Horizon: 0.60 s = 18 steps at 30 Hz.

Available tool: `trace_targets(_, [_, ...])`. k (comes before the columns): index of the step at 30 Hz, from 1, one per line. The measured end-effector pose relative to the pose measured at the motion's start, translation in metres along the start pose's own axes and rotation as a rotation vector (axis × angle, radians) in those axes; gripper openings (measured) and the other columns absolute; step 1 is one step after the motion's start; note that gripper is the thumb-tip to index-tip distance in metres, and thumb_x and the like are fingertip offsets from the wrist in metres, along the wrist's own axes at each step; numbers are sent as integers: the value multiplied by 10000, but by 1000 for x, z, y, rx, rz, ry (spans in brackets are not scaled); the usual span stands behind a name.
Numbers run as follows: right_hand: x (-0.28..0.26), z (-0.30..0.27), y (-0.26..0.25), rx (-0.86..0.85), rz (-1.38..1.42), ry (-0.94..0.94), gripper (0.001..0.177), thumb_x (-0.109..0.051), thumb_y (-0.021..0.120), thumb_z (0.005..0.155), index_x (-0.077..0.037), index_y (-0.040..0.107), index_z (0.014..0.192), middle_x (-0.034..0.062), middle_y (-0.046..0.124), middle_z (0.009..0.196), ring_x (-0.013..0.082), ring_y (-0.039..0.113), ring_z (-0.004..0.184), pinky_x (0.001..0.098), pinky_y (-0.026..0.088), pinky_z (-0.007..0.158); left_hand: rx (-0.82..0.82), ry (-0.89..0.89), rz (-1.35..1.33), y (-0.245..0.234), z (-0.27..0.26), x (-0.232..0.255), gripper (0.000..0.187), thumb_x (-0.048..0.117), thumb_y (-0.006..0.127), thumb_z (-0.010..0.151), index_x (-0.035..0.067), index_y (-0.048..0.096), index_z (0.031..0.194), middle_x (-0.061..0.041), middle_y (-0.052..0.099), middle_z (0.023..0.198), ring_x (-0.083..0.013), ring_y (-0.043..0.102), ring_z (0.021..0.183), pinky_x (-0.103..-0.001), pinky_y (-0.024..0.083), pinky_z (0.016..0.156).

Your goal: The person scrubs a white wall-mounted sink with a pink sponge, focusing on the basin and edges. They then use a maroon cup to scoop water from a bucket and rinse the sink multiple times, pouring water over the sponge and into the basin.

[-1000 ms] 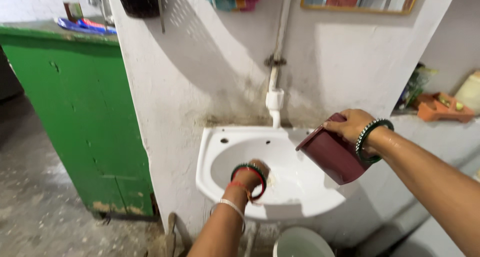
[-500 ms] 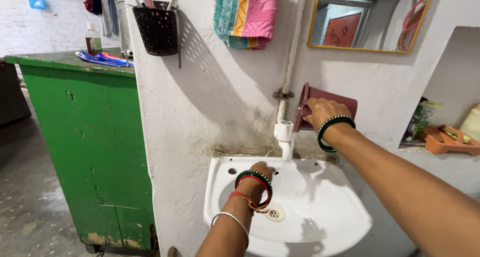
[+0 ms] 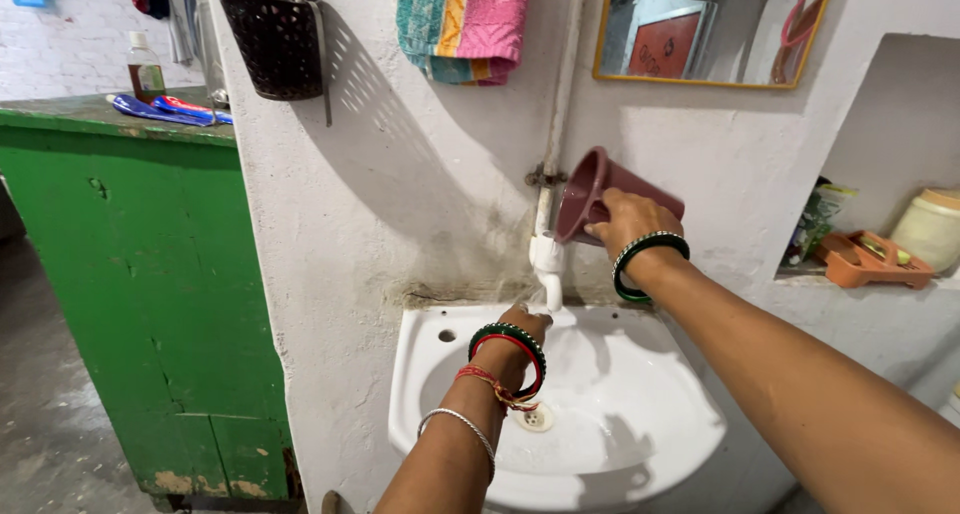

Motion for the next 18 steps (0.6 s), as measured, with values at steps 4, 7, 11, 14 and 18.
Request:
trace_targets(4, [45,-19,5,-6,347,283,362,-336,738,923,-97,656,1181,120,721,1119,292,714,1023,417,555,920,21,7,50,8,-10,0,640,317,612,930,-8,459,1460,-245,685,1232,-338,691,1127,-429,520,965])
trace_targets(7, [80,-39,29,-36,593,478,315,-328,708,945,-78,668,1133,92,738,1020,234,725,934,392,571,872,116,53,46,12,-14,2,693,376,631,940,-8,442,1485,-264,612,1342,-369,611,1229,-428,474,1034])
trace_targets(11, [108,-61,55,-49,1038,533,317,-349,726,927,-56,680,1039,44,713,874,181,674,808,343,569,828,175,155,-252,28,-28,26,709,485,564,898,43,529,1452,-204,661,1366,-334,625,1282,-401,445,1084])
trace_targets(14, [130,-93,59,-103,1158,712,362,-459,695,939,-103,660,998,16,663,821,172,640,765,386,465,733,175,238,-313,44,-48,55,785,586,507,951,41,449,1512,-201,524,1499,-336,486,1394,-392,357,1149])
trace_targets(18, [164,-133,50,-115,1185,834,457,-545,690,925,-93,637,954,37,661,805,202,664,757,405,523,765,-91,207,-578,107,-87,85,795,592,449,928,52,445,1511,-170,514,1510,-308,495,1377,-398,374,1128])
Point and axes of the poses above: each hand's wrist, its own z-axis towards the middle knuckle, its own y-axis out of the palm, x = y × z, the point moved 10 cm from there along z, towards the middle knuckle
